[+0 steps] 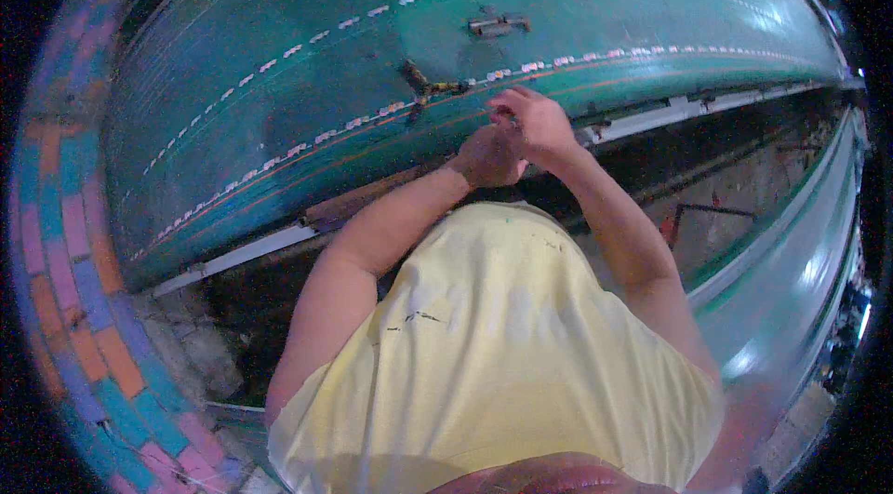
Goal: The person repeatedly picks up small metal pieces and a wooden block from a green curved surface, then uses both hands to manipulate and assemble the pieces along a metal rail. The person continues this repetitive assembly process throughout the clip.
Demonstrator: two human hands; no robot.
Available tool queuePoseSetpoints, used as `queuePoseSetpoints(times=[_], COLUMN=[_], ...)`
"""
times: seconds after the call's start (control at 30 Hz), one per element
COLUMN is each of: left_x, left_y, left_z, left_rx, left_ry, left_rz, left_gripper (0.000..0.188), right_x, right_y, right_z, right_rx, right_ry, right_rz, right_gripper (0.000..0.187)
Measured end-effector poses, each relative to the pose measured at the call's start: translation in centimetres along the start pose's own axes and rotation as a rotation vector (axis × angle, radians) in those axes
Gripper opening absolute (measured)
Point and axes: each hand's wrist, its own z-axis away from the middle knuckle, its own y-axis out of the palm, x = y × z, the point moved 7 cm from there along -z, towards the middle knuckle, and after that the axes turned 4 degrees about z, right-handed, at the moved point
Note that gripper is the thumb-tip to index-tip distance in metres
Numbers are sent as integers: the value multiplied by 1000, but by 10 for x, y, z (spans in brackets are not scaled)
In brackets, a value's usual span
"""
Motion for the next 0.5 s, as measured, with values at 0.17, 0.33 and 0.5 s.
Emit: queuePoseSetpoints(times=[0.17, 0.33, 0.5], left_x=[2, 1, -4], left_y=[13, 12, -6], left_z=[-5, -10, -6], left_rx=[-141, 11, -209], left_ry=[-3, -144, -23], left_rz=[70, 261, 194], left_gripper=[54, 53, 49], right_x=[32, 31, 28], right_y=[71, 140, 118], right_z=[-85, -117, -123], right_rx=[323, 457, 416], right_ry=[-318, -369, -296], right_rz=[467, 626, 426], right_gripper=[52, 55, 50])
